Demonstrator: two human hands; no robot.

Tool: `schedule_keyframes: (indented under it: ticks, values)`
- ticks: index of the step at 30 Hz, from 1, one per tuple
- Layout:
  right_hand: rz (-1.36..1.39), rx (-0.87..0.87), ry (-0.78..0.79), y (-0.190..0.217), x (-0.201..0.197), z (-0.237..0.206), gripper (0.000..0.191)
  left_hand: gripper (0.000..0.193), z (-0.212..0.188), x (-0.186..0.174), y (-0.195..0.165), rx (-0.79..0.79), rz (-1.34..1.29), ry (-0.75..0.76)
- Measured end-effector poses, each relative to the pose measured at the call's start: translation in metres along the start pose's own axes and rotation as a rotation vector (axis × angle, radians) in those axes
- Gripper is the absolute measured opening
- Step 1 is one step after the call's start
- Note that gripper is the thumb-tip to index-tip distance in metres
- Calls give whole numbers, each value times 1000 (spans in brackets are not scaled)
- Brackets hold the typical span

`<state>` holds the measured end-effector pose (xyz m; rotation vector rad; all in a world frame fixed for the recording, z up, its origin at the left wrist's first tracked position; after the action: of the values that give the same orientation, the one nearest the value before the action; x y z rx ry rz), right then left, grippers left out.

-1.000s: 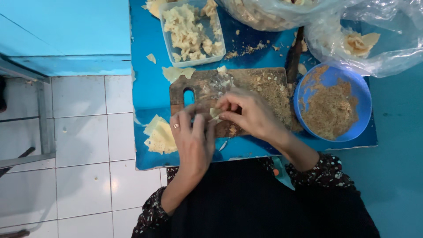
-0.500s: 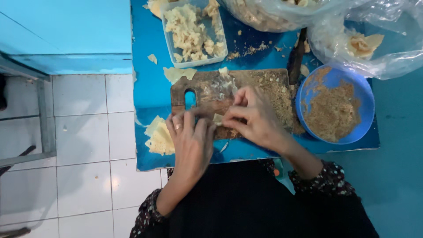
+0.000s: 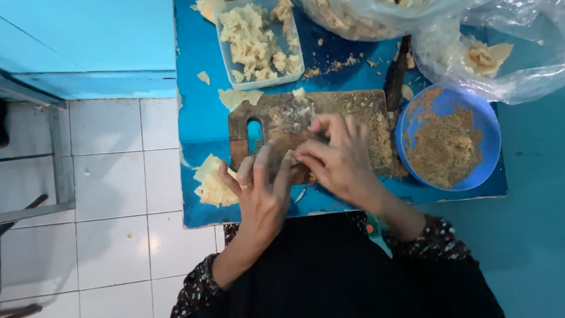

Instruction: The person takes thin square pastry wrappers, places a portion of crumbly filling from a blue bowl onto a wrapper, folds the wrapper over the filling, and places the finished wrapped piece into a plastic bag with other completed pieces. They repeat this folding cycle continuously, occasionally reaching into the bag of finished pieces.

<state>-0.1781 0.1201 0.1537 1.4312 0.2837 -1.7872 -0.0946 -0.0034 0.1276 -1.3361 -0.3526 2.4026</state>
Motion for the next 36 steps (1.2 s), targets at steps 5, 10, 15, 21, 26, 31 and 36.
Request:
schedule_keyframes:
  ticks: [5,10,15,21,26,31,36]
  values:
    - [41,-9,2,-6,-8,45,28,27,-16,-17,13,23,-3,-27]
    - [-273,-173,-69,41,8,89,28,27,-32,-49,33,9,-89,-44]
    - [-287,-163,-62,85,4,130,22,28,-34,-91,59,7,-113,-41]
    - [-416,-183,64,128,-21,105,31,29,-18,-124,85,17,-132,-32]
    - [-494,-123,92,134,-14,92,42,30,-13,-129,93,25,-137,2]
    - [-259,-110,156,130,-6,65,38,29,-33,-125,88,23,-143,-4]
    - [-71,-231,120,146,5,43,41,33,-33,-120,87,17,-140,-1]
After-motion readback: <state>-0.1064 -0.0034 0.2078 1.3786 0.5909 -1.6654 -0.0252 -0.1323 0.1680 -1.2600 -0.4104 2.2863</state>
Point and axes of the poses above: each hand's wrist, its own z-axis towards the middle knuckle, its own x-axis out of the palm, y = z × x, the point moved 7 cm from there along z, towards the middle knuckle, and after that the axes turned 4 degrees about -z, right-handed, at the moved point
